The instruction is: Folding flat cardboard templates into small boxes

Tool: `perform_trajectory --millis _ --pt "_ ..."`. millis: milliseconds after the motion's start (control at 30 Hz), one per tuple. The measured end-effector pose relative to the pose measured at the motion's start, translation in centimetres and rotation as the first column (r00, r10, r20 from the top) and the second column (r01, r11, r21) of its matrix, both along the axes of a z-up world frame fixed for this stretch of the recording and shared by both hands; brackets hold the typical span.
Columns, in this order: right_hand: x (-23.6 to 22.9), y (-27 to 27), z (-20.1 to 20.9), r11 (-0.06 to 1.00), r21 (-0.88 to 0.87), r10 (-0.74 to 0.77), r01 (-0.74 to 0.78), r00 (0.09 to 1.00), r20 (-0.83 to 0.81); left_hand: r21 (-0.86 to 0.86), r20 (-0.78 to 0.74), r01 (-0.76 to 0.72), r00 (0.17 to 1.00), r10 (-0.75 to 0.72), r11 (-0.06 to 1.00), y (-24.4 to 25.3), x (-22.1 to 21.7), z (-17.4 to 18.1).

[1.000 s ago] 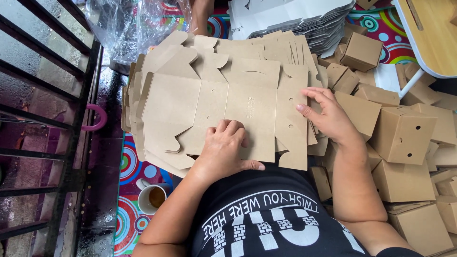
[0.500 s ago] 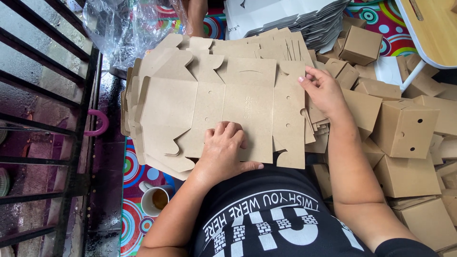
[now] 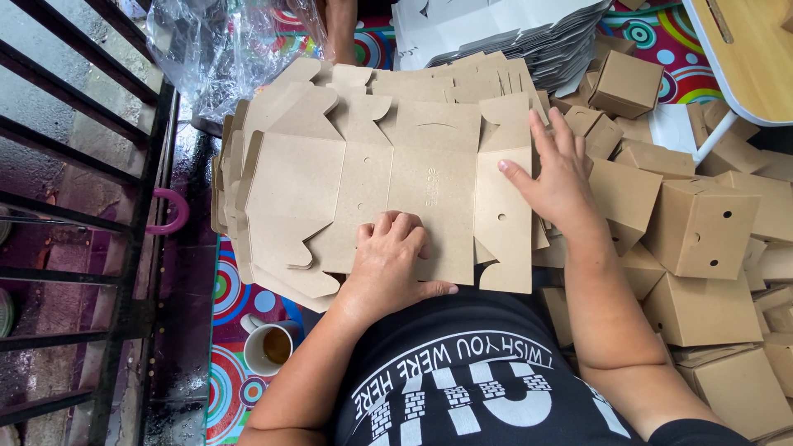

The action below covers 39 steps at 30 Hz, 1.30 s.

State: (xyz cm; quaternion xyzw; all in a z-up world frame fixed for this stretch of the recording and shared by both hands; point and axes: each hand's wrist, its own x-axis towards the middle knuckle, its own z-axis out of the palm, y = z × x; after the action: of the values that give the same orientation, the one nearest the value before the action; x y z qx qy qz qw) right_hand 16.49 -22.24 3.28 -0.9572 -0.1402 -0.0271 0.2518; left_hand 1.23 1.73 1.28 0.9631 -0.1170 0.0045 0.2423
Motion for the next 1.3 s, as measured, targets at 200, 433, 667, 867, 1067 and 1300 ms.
perform_trajectory --millis 200,433,667,867,1067,1300 --pt "1.6 -1.2 -3.6 0.974 0.211 0.075 -0.083 0.996 0.042 0.007 0.005 -0.003 1.0 0.003 1.0 -0.1 0.0 -0.2" --pt "2.0 -2.8 -4.7 0.808 0.587 0.197 -0.044 0.96 -0.2 0.011 -0.003 -0.004 1.0 0.004 1.0 -0.2 -0.1 -0.4" --pt "0.0 -2.2 1.8 0.381 0.915 0.305 0.13 0.917 -0.257 -0.101 0.221 0.039 0.975 -0.016 0.994 0.0 -1.7 1.3" --pt "-0.3 -2.2 3.5 0.209 0.968 0.314 0.14 0.928 -0.202 -0.147 0.591 -0.021 0.8 0.105 0.989 2.4 -1.5 3.7" --pt "1.7 -2.3 -0.8 0.06 0.974 0.387 0.217 0.894 -0.223 0.064 0.82 0.03 0.568 -0.07 0.997 1.2 -2.5 10.6" --pt "0.0 -3.1 -1.1 0.521 0.84 0.236 0.149 0.921 -0.31 -0.124 0.49 -0.095 0.86 0.144 0.988 2.1 -1.6 5.7"
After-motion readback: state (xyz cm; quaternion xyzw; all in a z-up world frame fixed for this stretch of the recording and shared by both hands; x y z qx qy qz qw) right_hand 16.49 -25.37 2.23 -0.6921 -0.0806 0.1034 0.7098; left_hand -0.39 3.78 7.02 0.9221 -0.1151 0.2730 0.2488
